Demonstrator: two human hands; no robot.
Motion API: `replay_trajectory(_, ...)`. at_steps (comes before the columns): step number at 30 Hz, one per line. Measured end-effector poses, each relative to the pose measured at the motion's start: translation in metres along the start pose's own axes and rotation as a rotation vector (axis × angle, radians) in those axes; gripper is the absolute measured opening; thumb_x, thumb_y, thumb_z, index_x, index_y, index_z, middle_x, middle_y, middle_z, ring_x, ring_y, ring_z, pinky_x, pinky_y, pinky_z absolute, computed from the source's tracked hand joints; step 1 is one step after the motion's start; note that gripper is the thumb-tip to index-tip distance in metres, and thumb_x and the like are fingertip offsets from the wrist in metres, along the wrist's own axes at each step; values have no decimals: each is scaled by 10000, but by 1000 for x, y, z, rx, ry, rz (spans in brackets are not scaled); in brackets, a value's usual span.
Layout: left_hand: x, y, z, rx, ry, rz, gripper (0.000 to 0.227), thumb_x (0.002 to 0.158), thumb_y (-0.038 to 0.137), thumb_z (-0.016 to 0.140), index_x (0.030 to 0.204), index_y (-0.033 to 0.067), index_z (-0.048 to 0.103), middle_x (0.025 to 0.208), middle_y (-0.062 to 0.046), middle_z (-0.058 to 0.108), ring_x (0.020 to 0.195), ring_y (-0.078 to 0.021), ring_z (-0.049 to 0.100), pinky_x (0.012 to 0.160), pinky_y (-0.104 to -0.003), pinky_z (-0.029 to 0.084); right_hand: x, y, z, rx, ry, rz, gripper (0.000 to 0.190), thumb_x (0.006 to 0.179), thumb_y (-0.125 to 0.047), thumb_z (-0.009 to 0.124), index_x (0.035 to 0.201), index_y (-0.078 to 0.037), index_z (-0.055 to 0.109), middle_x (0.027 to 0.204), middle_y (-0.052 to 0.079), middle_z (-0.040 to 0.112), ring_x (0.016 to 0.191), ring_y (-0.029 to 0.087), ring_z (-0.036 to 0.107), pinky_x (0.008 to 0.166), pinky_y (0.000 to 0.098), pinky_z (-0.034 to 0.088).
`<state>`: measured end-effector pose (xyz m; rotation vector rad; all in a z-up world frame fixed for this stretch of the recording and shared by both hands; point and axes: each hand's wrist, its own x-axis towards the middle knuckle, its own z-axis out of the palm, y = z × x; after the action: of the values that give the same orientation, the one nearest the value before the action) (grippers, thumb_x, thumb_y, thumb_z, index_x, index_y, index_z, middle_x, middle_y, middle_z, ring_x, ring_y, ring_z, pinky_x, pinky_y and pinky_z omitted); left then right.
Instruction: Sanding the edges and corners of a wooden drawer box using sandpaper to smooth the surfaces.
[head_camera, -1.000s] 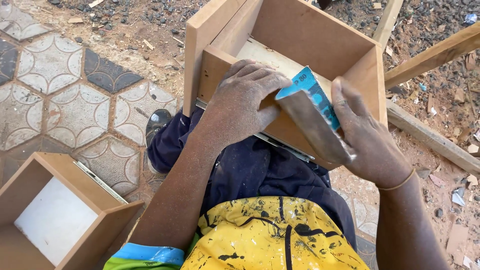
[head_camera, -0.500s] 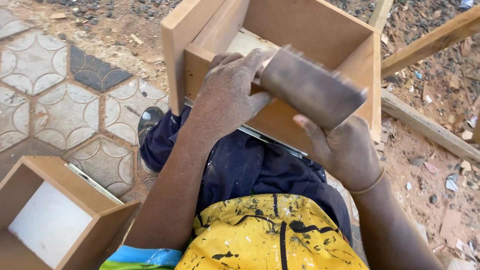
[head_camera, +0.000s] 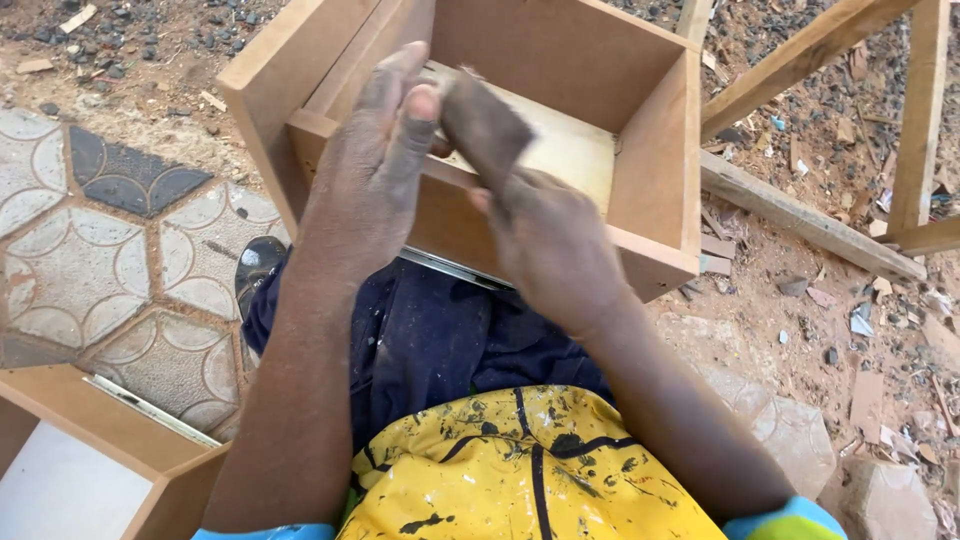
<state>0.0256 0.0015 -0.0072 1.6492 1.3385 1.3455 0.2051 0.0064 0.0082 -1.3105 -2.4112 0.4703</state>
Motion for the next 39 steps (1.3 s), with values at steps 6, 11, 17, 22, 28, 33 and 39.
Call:
replay_trajectory(6,-5,9,6,195,36,5,620,1056,472,301,1395,-19,470,1318,-256,612,1171,-330,644,920,-424,547,-19,10,-24,69,-42,64,270,1005,-179,551,1042,47,694,810,153,662,513,234,557,530,407,482)
replay_trajectory(11,-1,-5,19,489,-3,138,232,1006,291,614,1096,106,720,1118,-53,710,871,-171,628,994,-431,375,-103,76,-49,-100,49,165,189,985,-110,579,1078,36,657,812,171,701,504,231,629,446,328,534)
replay_trajectory(17,5,-1,25,622,-70,102,329,873,464,750,928,142,794,906,-13,777,828,-174,638,945,-431,381,-133,73,-69,-176,293,156,329,946,95,629,1267,47,685,1129,216,728,788,279,655,667,370,504)
replay_trajectory(22,2,-8,29,677,-130,9,570,719,571,843,1056,116,780,990,-76,782,963,-235,666,953,-436,441,-120,76,-74,-278,210,67,357,822,59,676,1173,16,719,1271,179,731,1236,300,669,1073,442,501)
replay_trajectory(28,-4,-11,32,681,22,135,574,599,602,884,913,130,800,887,-27,772,887,-205,621,1018,-451,315,-95,80,-56,-334,82,-111,645,768,57,713,1376,-135,617,1479,29,585,1410,184,503,1278,383,301)
replay_trajectory(33,-1,-11,37,628,7,90,550,576,579,894,890,136,808,842,-29,767,866,-193,613,1022,-447,304,-134,123,-95,-384,23,-116,542,759,7,728,1283,-119,667,1439,53,622,1398,236,552,1293,401,366)
replay_trajectory(39,1,-13,41,646,9,77,499,600,556,914,876,156,799,816,-11,762,873,-181,592,1007,-447,301,-138,126,-72,-376,92,-142,536,815,0,751,1330,-99,643,1459,83,604,1371,235,572,1265,381,398)
